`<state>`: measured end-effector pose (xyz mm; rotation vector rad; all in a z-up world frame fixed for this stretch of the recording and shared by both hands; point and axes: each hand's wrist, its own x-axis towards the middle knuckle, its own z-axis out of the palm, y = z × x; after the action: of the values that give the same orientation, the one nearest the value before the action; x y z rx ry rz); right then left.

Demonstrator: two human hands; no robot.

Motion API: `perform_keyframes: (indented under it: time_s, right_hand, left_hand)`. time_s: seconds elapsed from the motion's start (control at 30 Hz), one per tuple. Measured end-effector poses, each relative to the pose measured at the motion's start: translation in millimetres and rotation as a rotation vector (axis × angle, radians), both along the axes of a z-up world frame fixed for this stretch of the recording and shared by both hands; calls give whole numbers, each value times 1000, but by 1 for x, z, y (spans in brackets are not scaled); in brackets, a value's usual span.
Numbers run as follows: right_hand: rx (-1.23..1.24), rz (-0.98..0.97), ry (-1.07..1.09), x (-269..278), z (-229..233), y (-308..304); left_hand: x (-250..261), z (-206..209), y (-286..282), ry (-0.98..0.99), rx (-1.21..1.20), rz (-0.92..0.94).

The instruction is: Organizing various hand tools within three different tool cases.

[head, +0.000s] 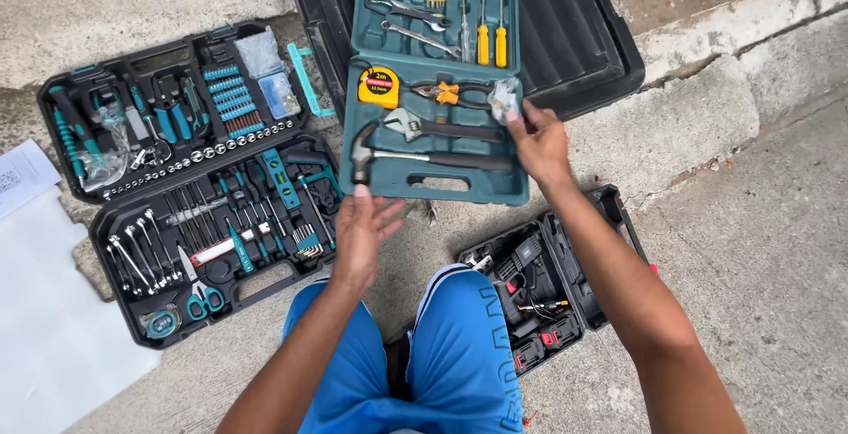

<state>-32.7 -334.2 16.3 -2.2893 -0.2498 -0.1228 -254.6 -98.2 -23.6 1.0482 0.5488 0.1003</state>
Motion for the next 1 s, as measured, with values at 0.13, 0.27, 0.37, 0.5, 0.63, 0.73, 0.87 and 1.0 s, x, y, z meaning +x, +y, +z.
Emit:
perform_keyframes:
  time_s: [0.13,0.27,0.37,0.5,0.63,0.73,0.87,1.0]
  right_hand:
    - [124,47,-25,25,-15,-13]
    - [377,120,-42,87,-27,-14]
    - [689,-10,492,131,-18,3]
    - [633,50,611,134,7,32]
    - [527,-104,512,146,4,43]
    - [685,8,532,146,3,41]
    - [796,99,477,136,14,51]
    - [619,132,398,145,6,57]
  left_hand:
    - [2,-6,23,-21,-32,154]
    - [11,-14,57,-84,435,278]
    - [37,49,85,-175,1027,113]
    - [119,27,129,-229,1280,-33]
    - [157,57,117,-57,1328,-225]
    - [154,63,99,-19,1375,-198]
    - [146,58,86,-79,1327,-57]
    - [149,60,86,-59,1305,-35]
